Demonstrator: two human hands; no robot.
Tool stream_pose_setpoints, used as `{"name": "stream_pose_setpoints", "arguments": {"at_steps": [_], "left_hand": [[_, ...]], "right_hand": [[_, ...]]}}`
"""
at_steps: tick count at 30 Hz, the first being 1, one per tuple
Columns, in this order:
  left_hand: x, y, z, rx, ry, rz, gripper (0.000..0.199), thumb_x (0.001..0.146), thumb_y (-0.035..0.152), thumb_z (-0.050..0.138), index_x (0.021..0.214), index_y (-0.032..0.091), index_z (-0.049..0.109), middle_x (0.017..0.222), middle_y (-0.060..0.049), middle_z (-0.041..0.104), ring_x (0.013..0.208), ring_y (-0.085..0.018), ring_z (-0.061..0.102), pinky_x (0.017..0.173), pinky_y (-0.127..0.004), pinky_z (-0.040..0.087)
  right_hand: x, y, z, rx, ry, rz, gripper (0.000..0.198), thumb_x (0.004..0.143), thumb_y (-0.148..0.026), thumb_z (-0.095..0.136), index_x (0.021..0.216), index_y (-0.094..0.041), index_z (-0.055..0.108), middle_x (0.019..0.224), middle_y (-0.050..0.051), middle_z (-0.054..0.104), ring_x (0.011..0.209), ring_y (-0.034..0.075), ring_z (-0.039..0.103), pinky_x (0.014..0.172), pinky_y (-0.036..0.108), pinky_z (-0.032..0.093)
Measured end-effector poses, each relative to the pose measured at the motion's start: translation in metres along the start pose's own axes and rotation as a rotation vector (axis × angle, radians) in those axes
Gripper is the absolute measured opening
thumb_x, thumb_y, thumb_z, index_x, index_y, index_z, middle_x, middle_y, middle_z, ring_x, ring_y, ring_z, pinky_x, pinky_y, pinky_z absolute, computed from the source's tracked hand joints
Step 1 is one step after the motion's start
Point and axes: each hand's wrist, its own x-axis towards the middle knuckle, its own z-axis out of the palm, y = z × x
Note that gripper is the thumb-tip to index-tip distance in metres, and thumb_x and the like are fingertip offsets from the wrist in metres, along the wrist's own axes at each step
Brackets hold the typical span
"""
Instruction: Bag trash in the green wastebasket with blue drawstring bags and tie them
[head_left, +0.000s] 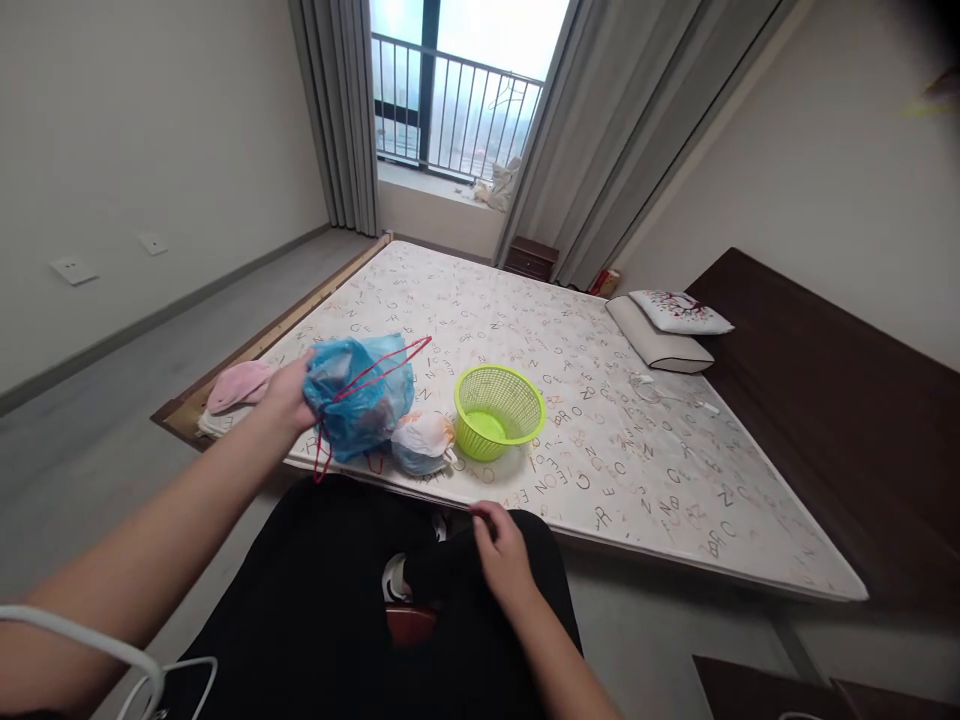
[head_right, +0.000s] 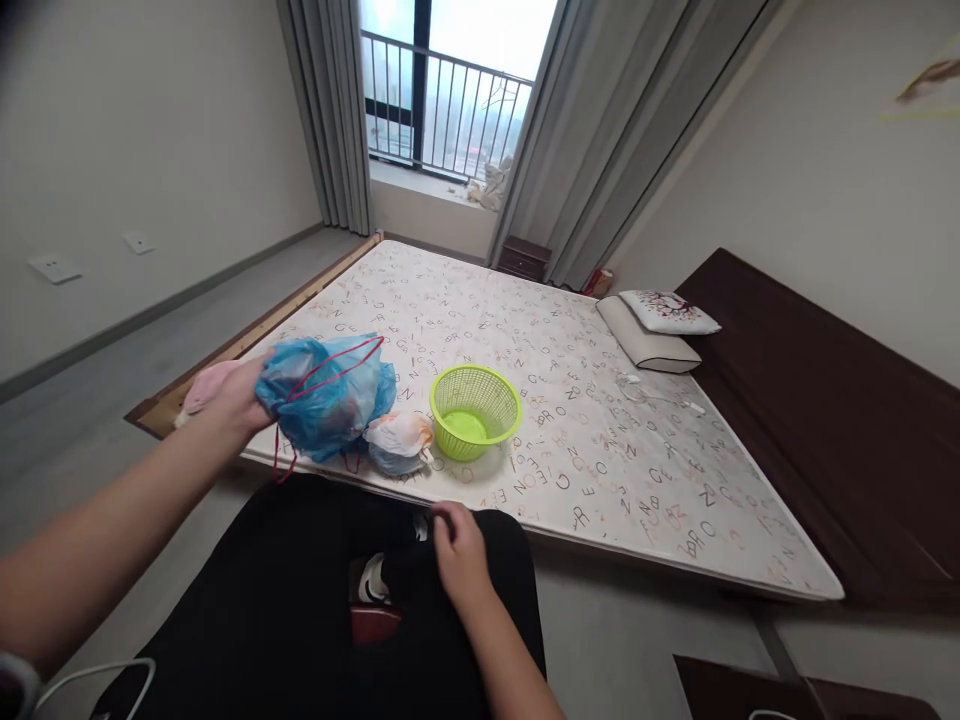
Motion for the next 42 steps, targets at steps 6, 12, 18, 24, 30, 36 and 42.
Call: {"name": "stream_pose_setpoints", "arguments": {"at_steps": [6, 12, 18, 24, 30, 36, 42], "left_hand": [[-0.131, -0.027, 0.012, -0.188, -0.28, -0.446, 0.032, 0.104, 0.038, 0.05, 0.107, 0.016, 0.072, 0.084, -0.01, 0.077, 0.083, -0.027, 0.078, 0.072, -0.039, 0.067], [-0.191, -0.042, 0.0, -0.077, -0.308, -0.154, 0.038, 0.079, 0.032, 0.086, 0.114, 0.027, 0.073, 0.105, -0.006, 0.078, 0.089, -0.022, 0.077, 0.075, -0.029, 0.064], [-0.2, -0.069, -0.006, 0.28, -0.465, -0.13, 0.077, 0.065, 0.05, 0.095, 0.136, 0.034, 0.071, 0.095, -0.006, 0.075, 0.082, -0.026, 0.075, 0.069, -0.035, 0.06], [-0.204, -0.081, 0.002, 0.365, -0.444, -0.008, 0.073, 0.051, 0.045, 0.1, 0.119, 0.03, 0.078, 0.098, -0.01, 0.077, 0.101, -0.035, 0.075, 0.082, -0.043, 0.061], [-0.222, -0.068, 0.015, 0.309, -0.509, 0.0, 0.07, 0.048, 0.044, 0.101, 0.11, 0.027, 0.075, 0.103, -0.009, 0.079, 0.108, -0.036, 0.074, 0.096, -0.046, 0.06], [-0.221, -0.062, 0.004, 0.277, -0.383, 0.018, 0.077, 0.052, 0.05, 0.1, 0.117, 0.027, 0.067, 0.093, -0.004, 0.076, 0.092, -0.027, 0.075, 0.086, -0.038, 0.06], [-0.222, -0.071, -0.001, 0.286, -0.401, 0.027, 0.073, 0.055, 0.053, 0.098, 0.116, 0.028, 0.068, 0.088, -0.004, 0.075, 0.094, -0.028, 0.076, 0.086, -0.038, 0.06]], "right_hand": [[0.009, -0.1, 0.079, 0.457, -0.266, -0.003, 0.06, 0.081, -0.04, 0.08, 0.136, -0.023, 0.062, 0.13, 0.01, 0.074, 0.117, 0.027, 0.07, 0.094, 0.042, 0.058], [-0.001, -0.125, 0.064, 0.65, -0.131, 0.095, 0.041, 0.082, -0.05, 0.074, 0.112, -0.023, 0.067, 0.101, 0.005, 0.075, 0.08, 0.021, 0.069, 0.061, 0.032, 0.057], [-0.022, -0.124, 0.035, 0.798, -0.113, 0.074, 0.043, 0.087, -0.055, 0.069, 0.118, -0.025, 0.067, 0.117, 0.006, 0.076, 0.104, 0.026, 0.073, 0.083, 0.04, 0.063], [-0.029, -0.123, 0.012, 0.657, -0.095, 0.037, 0.03, 0.091, -0.045, 0.066, 0.112, -0.024, 0.072, 0.111, 0.005, 0.078, 0.11, 0.024, 0.073, 0.111, 0.043, 0.052], [-0.035, -0.128, 0.001, 0.472, -0.081, 0.0, 0.028, 0.093, -0.036, 0.063, 0.115, -0.022, 0.074, 0.109, 0.005, 0.078, 0.104, 0.023, 0.073, 0.101, 0.039, 0.054], [-0.03, -0.127, -0.012, 0.252, -0.003, 0.03, 0.022, 0.094, -0.034, 0.056, 0.102, -0.021, 0.072, 0.098, 0.003, 0.076, 0.091, 0.022, 0.069, 0.087, 0.036, 0.054], [-0.046, -0.134, -0.009, 0.018, 0.377, -0.178, 0.024, 0.091, -0.037, 0.063, 0.109, -0.021, 0.062, 0.107, 0.01, 0.066, 0.095, 0.024, 0.062, 0.087, 0.04, 0.053]]}}
